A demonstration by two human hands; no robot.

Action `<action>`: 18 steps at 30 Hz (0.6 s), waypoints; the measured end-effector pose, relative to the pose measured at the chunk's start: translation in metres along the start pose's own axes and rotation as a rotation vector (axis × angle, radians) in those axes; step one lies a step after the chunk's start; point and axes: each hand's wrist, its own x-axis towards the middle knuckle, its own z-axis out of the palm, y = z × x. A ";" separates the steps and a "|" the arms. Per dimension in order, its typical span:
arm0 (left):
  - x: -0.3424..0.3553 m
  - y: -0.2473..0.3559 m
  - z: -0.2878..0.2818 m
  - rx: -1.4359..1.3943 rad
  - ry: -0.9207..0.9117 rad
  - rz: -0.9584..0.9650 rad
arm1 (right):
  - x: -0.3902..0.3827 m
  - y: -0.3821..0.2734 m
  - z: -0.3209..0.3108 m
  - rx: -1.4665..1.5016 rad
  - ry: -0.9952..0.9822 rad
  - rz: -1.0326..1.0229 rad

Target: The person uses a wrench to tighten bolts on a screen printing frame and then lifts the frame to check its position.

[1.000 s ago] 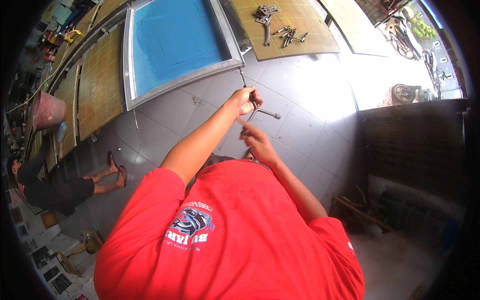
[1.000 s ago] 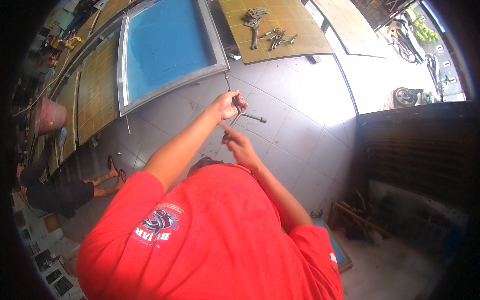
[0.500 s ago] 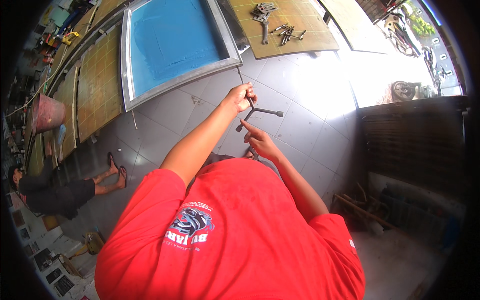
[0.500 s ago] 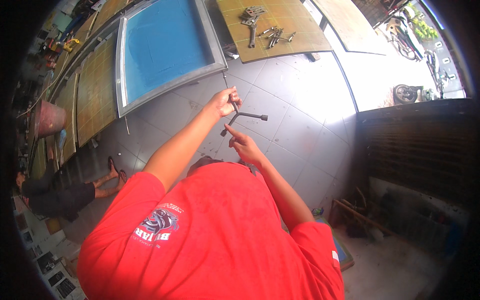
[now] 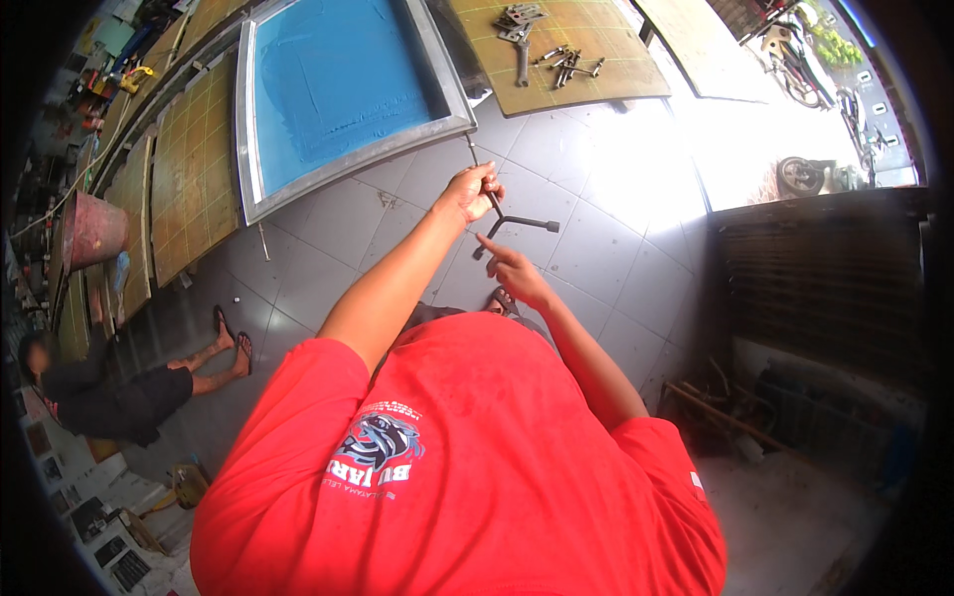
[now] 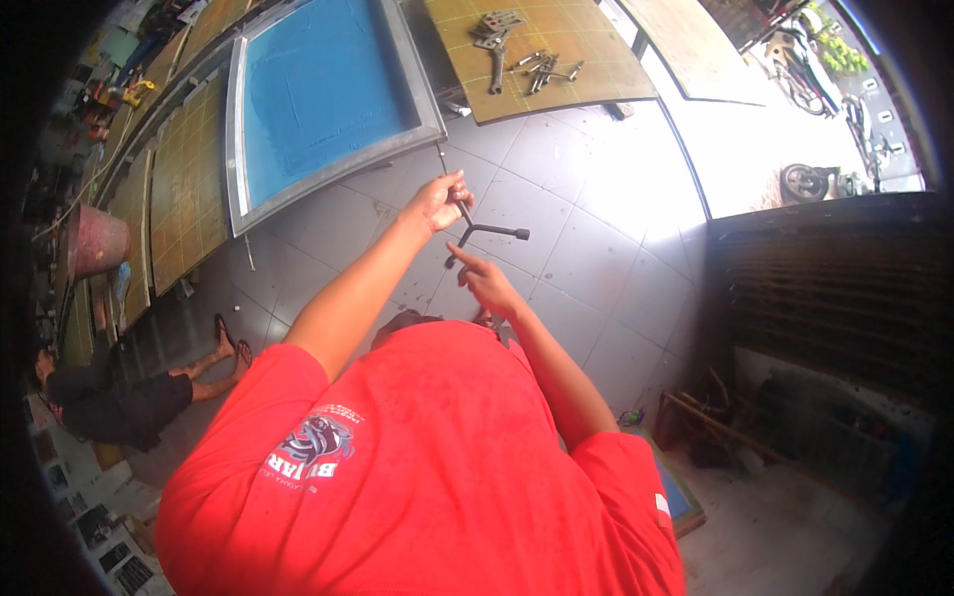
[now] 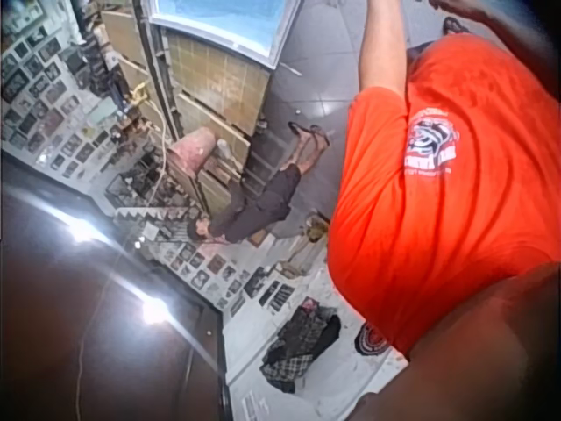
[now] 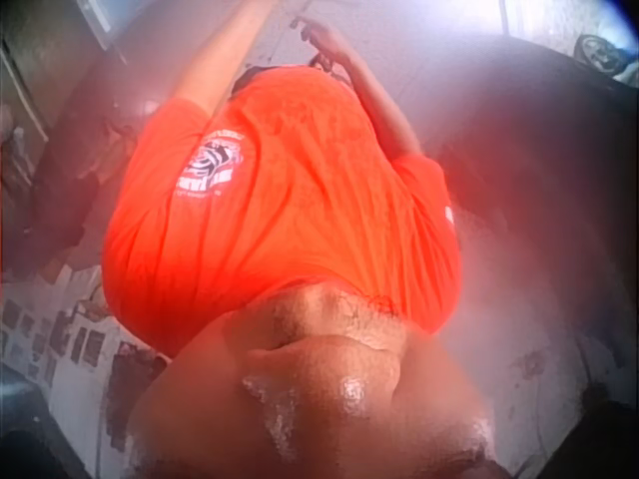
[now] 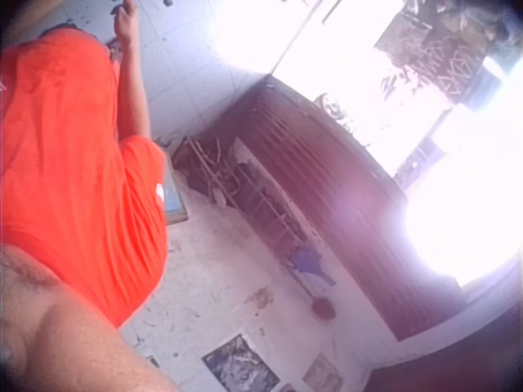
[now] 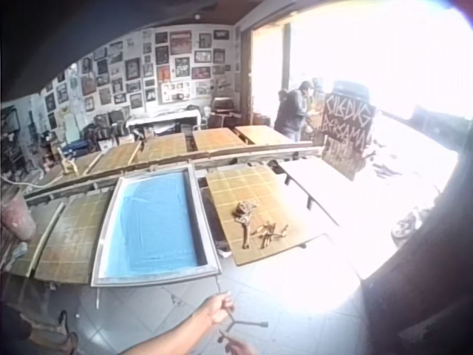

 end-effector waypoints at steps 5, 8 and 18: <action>0.000 0.002 0.005 -0.061 0.047 -0.008 | 0.008 0.002 -0.012 0.290 0.251 0.186; 0.000 0.005 0.002 -0.075 0.046 0.010 | -0.004 -0.031 -0.007 0.806 0.349 0.004; -0.035 -0.005 0.008 0.303 0.072 -0.154 | -0.014 -0.048 0.017 0.305 0.341 -0.329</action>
